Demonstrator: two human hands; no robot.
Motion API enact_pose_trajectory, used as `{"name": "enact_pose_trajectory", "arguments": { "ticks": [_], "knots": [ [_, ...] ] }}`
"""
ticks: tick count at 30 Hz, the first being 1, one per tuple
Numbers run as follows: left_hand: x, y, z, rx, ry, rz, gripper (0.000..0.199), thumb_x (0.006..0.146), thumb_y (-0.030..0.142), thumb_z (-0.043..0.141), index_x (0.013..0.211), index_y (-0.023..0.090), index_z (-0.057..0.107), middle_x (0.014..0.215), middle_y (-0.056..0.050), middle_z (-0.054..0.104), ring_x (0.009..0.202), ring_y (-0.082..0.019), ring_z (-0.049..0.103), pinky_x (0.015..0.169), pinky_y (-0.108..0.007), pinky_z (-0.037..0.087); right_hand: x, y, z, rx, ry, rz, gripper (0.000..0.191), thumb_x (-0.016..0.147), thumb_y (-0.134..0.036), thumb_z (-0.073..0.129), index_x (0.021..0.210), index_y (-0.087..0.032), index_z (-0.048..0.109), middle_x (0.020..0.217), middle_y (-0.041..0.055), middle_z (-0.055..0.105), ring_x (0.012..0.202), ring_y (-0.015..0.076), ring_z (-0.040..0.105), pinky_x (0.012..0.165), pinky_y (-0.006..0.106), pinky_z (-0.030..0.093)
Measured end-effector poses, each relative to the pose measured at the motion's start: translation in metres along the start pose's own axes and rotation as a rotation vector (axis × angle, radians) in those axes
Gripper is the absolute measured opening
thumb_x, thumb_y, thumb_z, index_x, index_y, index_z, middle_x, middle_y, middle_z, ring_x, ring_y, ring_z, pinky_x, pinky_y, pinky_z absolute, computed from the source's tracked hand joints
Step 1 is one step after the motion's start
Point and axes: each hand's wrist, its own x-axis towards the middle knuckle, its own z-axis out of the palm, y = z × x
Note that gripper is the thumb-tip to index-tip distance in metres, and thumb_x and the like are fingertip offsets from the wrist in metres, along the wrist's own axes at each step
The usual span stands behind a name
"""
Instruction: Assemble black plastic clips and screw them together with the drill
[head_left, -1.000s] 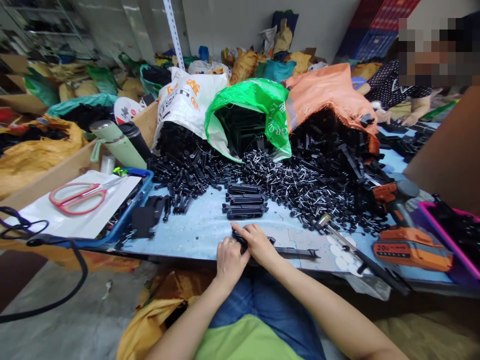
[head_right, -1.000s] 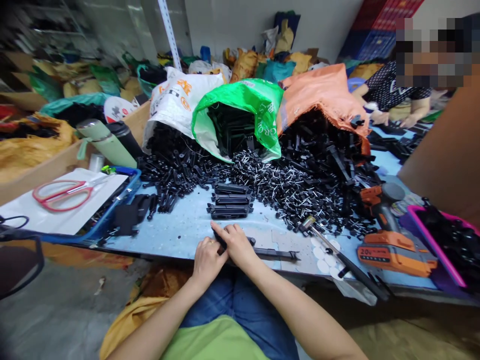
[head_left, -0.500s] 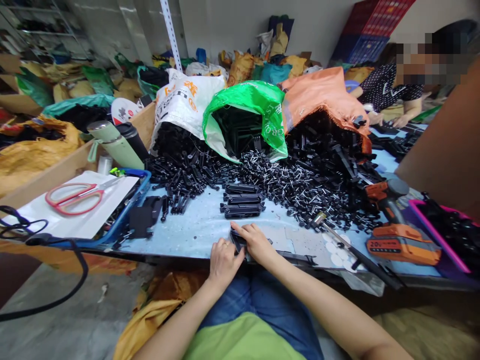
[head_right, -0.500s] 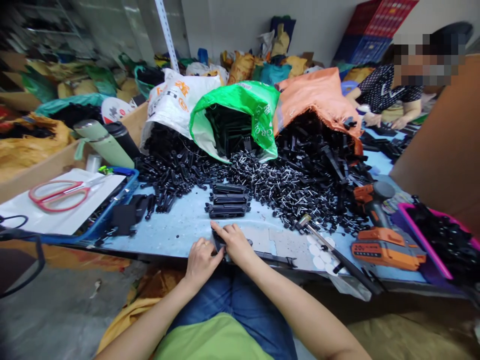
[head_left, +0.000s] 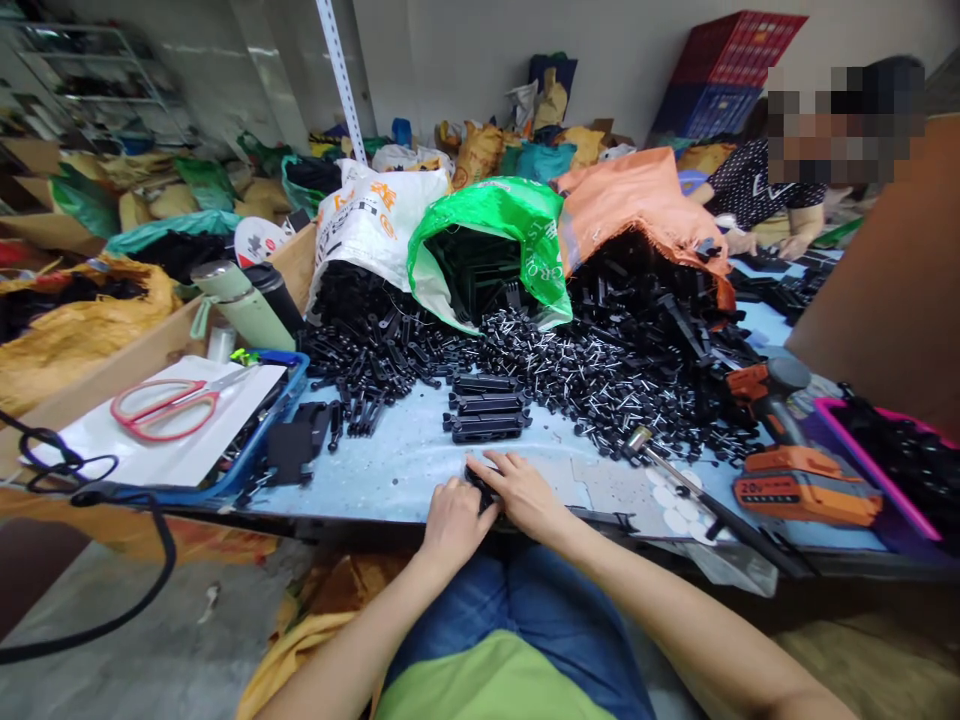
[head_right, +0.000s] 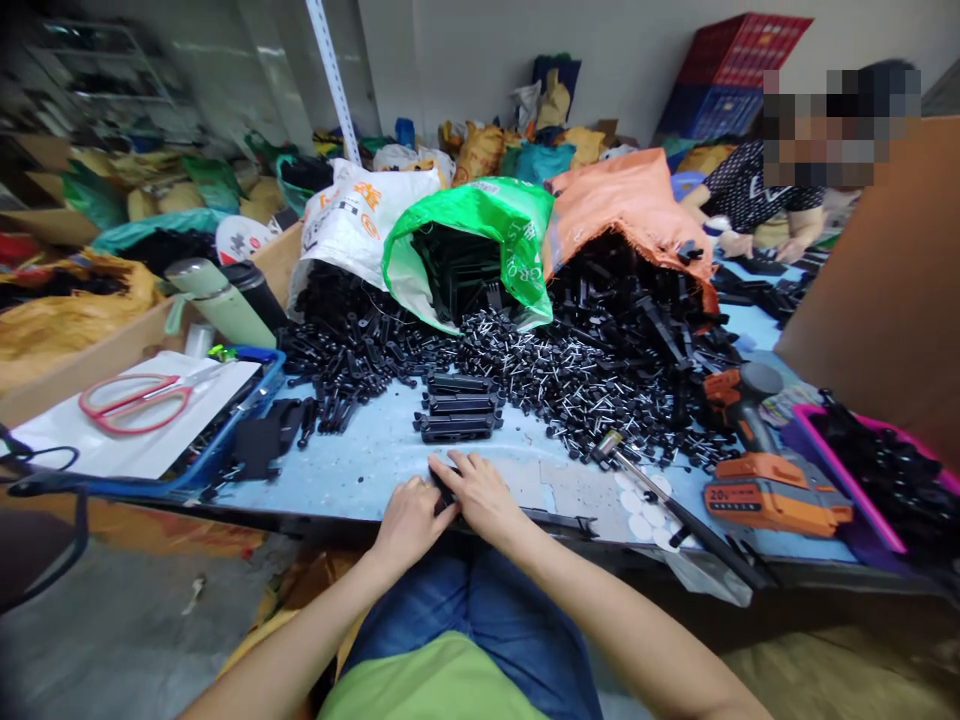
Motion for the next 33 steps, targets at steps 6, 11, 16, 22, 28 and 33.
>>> {"name": "enact_pose_trajectory", "arguments": {
  "ticks": [6, 11, 16, 22, 28, 33],
  "knots": [
    [0.029, 0.009, -0.009, -0.096, 0.001, 0.424, 0.055, 0.075, 0.052, 0.059, 0.115, 0.016, 0.051, 0.107, -0.013, 0.057, 0.106, -0.028, 0.048, 0.087, -0.04, 0.034, -0.07, 0.034, -0.012, 0.014, 0.231, 0.125, 0.054, 0.09, -0.034, 0.044, 0.14, -0.022, 0.029, 0.119, 0.0123, 0.052, 0.105, 0.0232, 0.052, 0.085, 0.038, 0.046],
    [0.042, 0.022, 0.01, -0.109, -0.148, 0.476, 0.046, 0.077, 0.048, 0.058, 0.109, 0.016, 0.052, 0.094, -0.01, 0.06, 0.092, -0.025, 0.053, 0.082, -0.035, 0.037, -0.087, 0.048, 0.0, -0.07, 0.078, 0.017, 0.046, 0.091, -0.035, 0.043, 0.134, -0.019, 0.039, 0.104, 0.0107, 0.06, 0.09, 0.0196, 0.056, 0.074, 0.033, 0.046],
    [0.039, 0.014, 0.004, -0.012, -0.117, 0.541, 0.05, 0.082, 0.039, 0.055, 0.124, 0.014, 0.043, 0.104, -0.013, 0.059, 0.096, -0.025, 0.053, 0.081, -0.034, 0.037, -0.088, 0.064, -0.005, -0.238, 0.094, 0.109, 0.049, 0.082, -0.056, 0.048, 0.103, -0.013, 0.06, 0.09, 0.0126, 0.061, 0.08, 0.0221, 0.056, 0.066, 0.033, 0.044],
    [0.037, 0.011, -0.03, -0.157, -0.134, 0.504, 0.051, 0.092, 0.047, 0.024, 0.076, 0.016, 0.06, 0.07, -0.009, 0.061, 0.067, -0.02, 0.056, 0.061, -0.029, 0.039, -0.081, 0.052, -0.06, -0.025, 0.022, -0.018, 0.05, 0.09, -0.054, 0.03, 0.063, -0.021, 0.054, 0.058, 0.0057, 0.052, 0.056, 0.0151, 0.048, 0.052, 0.03, 0.035],
    [0.005, 0.049, -0.057, -0.933, 0.175, 0.452, 0.064, 0.092, 0.049, 0.005, 0.063, 0.018, 0.052, 0.051, -0.003, 0.049, 0.049, -0.013, 0.049, 0.051, -0.025, 0.038, -0.051, -0.008, -0.064, 0.9, 0.269, -0.109, 0.045, 0.093, -0.046, 0.022, 0.072, -0.021, 0.054, 0.054, 0.0009, 0.047, 0.051, 0.0138, 0.046, 0.052, 0.029, 0.037],
    [0.004, 0.061, -0.035, -0.934, 0.494, 0.423, 0.064, 0.09, 0.056, 0.01, 0.095, 0.013, 0.058, 0.075, -0.011, 0.063, 0.07, -0.018, 0.06, 0.062, -0.029, 0.046, -0.007, -0.021, 0.012, 1.138, 0.81, 0.1, 0.036, 0.092, -0.046, 0.024, 0.116, -0.028, 0.045, 0.117, 0.0087, 0.048, 0.098, 0.021, 0.052, 0.079, 0.039, 0.043]
  ]
}}
